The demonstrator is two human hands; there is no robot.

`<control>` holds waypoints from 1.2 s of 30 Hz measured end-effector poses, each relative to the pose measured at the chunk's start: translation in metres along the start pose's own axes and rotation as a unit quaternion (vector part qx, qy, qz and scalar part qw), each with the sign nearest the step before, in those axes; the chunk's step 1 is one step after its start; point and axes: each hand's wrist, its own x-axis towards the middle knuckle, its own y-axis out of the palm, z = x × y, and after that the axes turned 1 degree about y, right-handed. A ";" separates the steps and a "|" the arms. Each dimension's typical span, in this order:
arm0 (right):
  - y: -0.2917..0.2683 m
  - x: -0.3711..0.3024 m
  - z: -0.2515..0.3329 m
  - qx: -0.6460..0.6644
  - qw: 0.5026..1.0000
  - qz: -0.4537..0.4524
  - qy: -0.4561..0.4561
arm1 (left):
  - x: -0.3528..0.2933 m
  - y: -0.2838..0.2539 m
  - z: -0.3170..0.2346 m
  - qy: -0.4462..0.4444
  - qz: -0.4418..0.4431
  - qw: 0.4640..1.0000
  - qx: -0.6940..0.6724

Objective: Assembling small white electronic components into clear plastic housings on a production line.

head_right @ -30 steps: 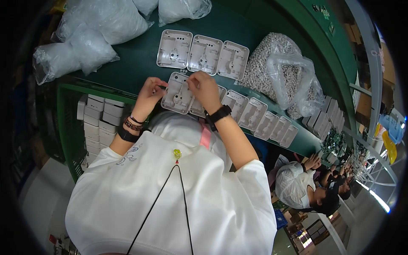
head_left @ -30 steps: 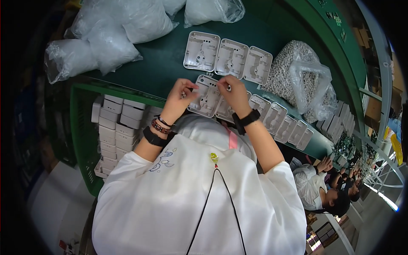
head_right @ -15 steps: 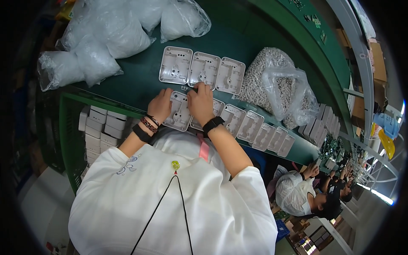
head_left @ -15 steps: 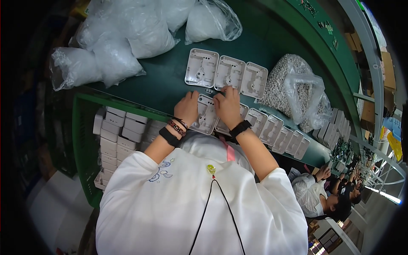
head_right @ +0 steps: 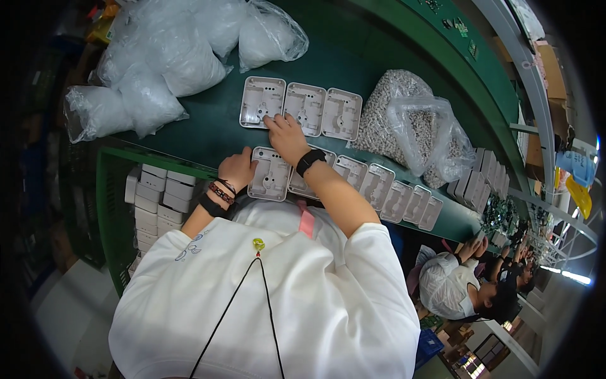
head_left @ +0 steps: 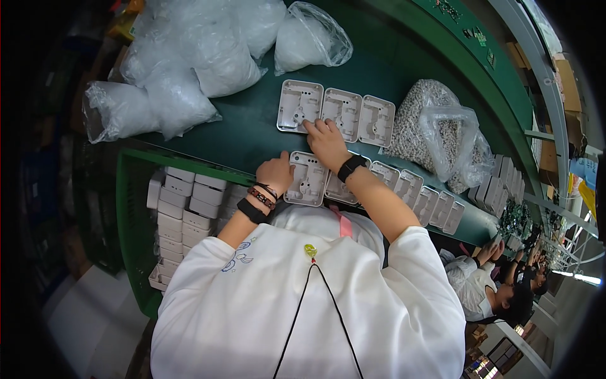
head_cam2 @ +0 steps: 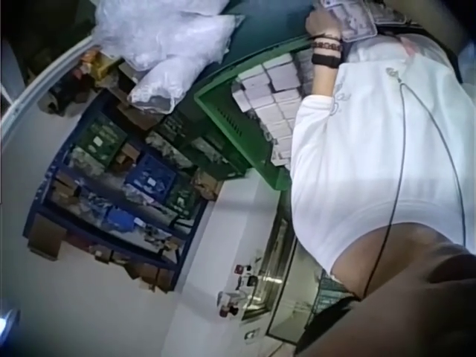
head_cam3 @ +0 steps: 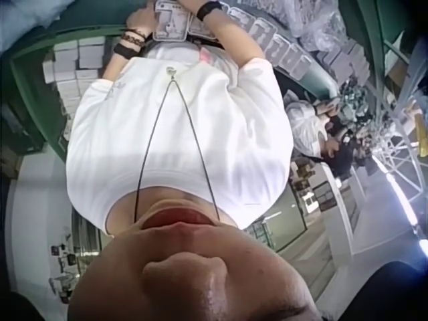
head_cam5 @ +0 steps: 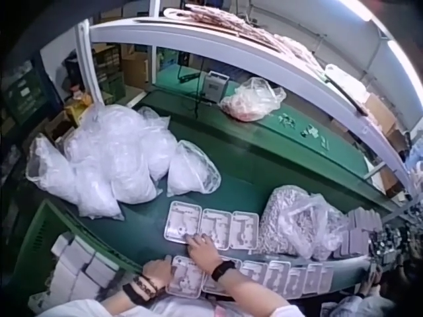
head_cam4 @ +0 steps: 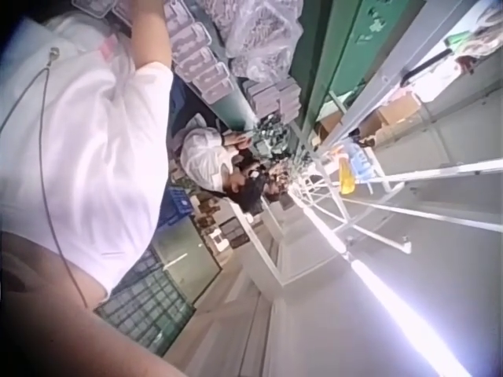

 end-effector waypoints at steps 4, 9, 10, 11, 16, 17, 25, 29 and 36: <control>-0.016 -0.011 0.000 0.144 0.983 -0.045 0.101 | 0.008 -0.001 0.000 -0.001 -0.024 1.000 -0.008; -0.031 -0.034 0.003 0.276 0.935 -0.058 0.215 | 0.021 -0.016 -0.010 -0.004 -0.032 0.999 -0.034; -0.034 -0.039 0.004 0.287 0.929 -0.053 0.225 | 0.020 -0.020 -0.013 -0.001 -0.030 0.999 -0.035; -0.038 -0.043 0.008 0.286 0.929 -0.052 0.228 | 0.018 -0.025 -0.016 0.034 -0.065 0.994 -0.076; -0.048 -0.048 0.032 0.349 0.900 -0.036 0.260 | 0.003 -0.031 -0.025 0.136 -0.031 0.940 -0.310; -0.048 -0.048 0.037 0.366 0.893 -0.028 0.262 | 0.001 -0.029 -0.026 0.150 0.020 0.911 -0.383; -0.035 -0.052 0.038 0.429 0.868 -0.015 0.249 | 0.000 -0.021 -0.012 0.050 0.108 0.922 -0.368; -0.025 -0.045 0.020 0.306 0.931 -0.037 0.198 | 0.006 -0.002 0.002 0.054 -0.061 0.919 -0.386; 0.002 -0.038 0.007 0.124 0.988 -0.007 0.091 | 0.001 -0.032 0.012 0.014 -0.051 0.893 -0.447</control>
